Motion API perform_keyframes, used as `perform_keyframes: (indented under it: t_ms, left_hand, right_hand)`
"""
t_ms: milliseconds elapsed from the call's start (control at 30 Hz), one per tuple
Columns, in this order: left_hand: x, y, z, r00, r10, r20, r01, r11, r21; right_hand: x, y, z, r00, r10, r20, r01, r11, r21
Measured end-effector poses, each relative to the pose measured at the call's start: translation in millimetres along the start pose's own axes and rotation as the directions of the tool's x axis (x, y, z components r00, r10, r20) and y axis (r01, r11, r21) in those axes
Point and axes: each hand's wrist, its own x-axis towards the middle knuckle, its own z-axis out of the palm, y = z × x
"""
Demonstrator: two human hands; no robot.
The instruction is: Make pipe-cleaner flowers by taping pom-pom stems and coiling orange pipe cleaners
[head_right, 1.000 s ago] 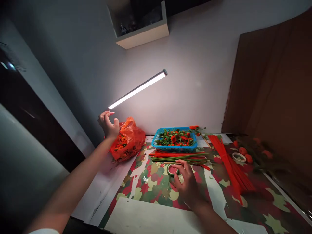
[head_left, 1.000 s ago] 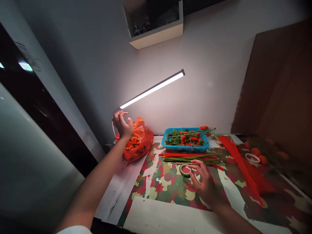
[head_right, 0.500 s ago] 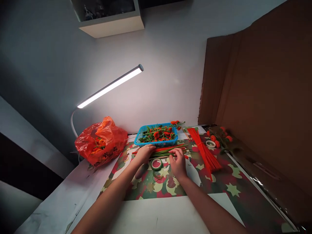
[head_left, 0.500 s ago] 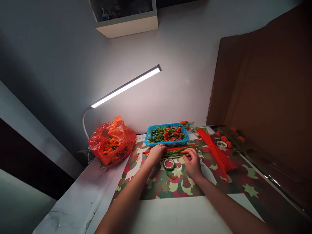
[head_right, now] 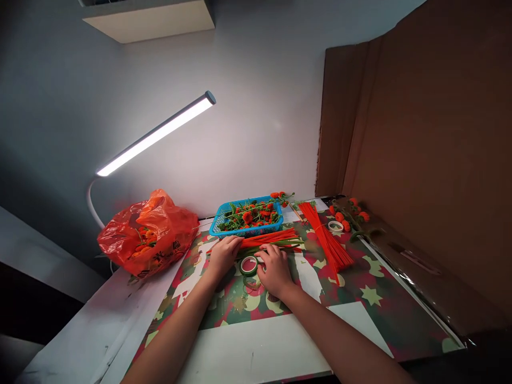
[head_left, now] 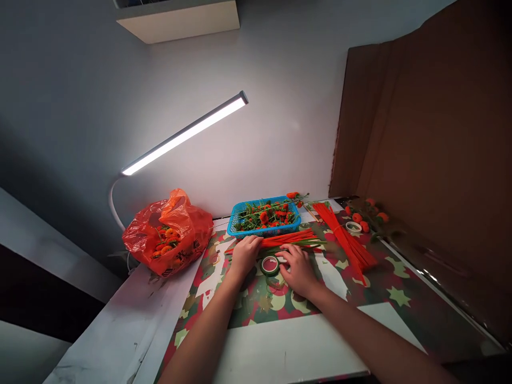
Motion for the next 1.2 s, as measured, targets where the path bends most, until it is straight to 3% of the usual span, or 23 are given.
perform_keyframes:
  t_ms: [200,367,500,567,600,667,733,800,867,967,1033,1067,1100,1133,1200]
  left_hand:
    - [-4,-3,-7.7,0.97,0.042,-0.24,-0.019,0.995,0.098]
    - [-3,-9,-8.6,0.935,-0.02,-0.353,0.067,0.99,0.122]
    - [-4,-10,-17.4,0.865,-0.14,-0.483,0.149,0.989,-0.02]
    - [-3,-4,-25.3,0.829,-0.232,-0.508,0.177,0.972,-0.156]
    - [-2,0,-29.1,0.83,-0.269,-0.488,0.172,0.957,-0.235]
    - [-1,12,-34.4,0.903,-0.278,-0.327,0.112,0.889,-0.445]
    - [0,25,-35.1,0.982,-0.18,0.052,0.164,0.691,-0.704]
    - [-1,36,-32.1,0.92,-0.008,0.393,0.352,0.462,-0.814]
    - [-4,42,-28.8,0.8,0.146,0.582,0.523,0.305,-0.796]
    - [-9,41,-28.7,0.625,0.322,0.711,0.667,0.254,-0.701]
    - [-10,38,-31.4,0.546,0.39,0.742,0.688,0.297,-0.662]
    - [-10,36,-32.6,0.527,0.404,0.747,0.689,0.312,-0.654]
    - [-10,35,-33.3,0.53,0.405,0.745,0.687,0.309,-0.657]
    - [-10,34,-33.3,0.564,0.386,0.73,0.679,0.286,-0.676]
    - [-8,33,-30.9,0.711,0.27,0.649,0.619,0.197,-0.76]
  right_hand:
    - [3,0,-2,0.988,0.148,-0.033,-0.148,0.989,0.007]
    - [4,2,-3,0.977,0.213,-0.023,-0.213,0.977,-0.002]
    - [3,0,-3,0.978,0.202,-0.049,-0.2,0.979,0.037]
    - [4,0,-4,0.982,0.18,-0.062,-0.167,0.97,0.174]
    - [6,-1,-4,0.981,0.185,-0.058,-0.161,0.944,0.289]
    - [10,-1,-6,0.972,0.235,-0.018,-0.185,0.805,0.564]
    - [15,0,-8,0.951,0.303,0.054,-0.233,0.594,0.77]
    - [19,1,-11,0.933,0.345,0.104,-0.257,0.434,0.864]
    - [21,2,-14,0.92,0.368,0.131,-0.268,0.351,0.897]
    - [21,4,-16,0.9,0.4,0.173,-0.308,0.301,0.902]
    - [21,5,-15,0.891,0.406,0.204,-0.342,0.303,0.89]
    - [20,4,-15,0.889,0.402,0.22,-0.357,0.307,0.882]
    - [19,3,-15,0.889,0.39,0.242,-0.374,0.309,0.874]
    - [18,1,-15,0.889,0.367,0.275,-0.396,0.311,0.864]
    - [13,-6,-16,0.881,0.303,0.364,-0.453,0.317,0.833]
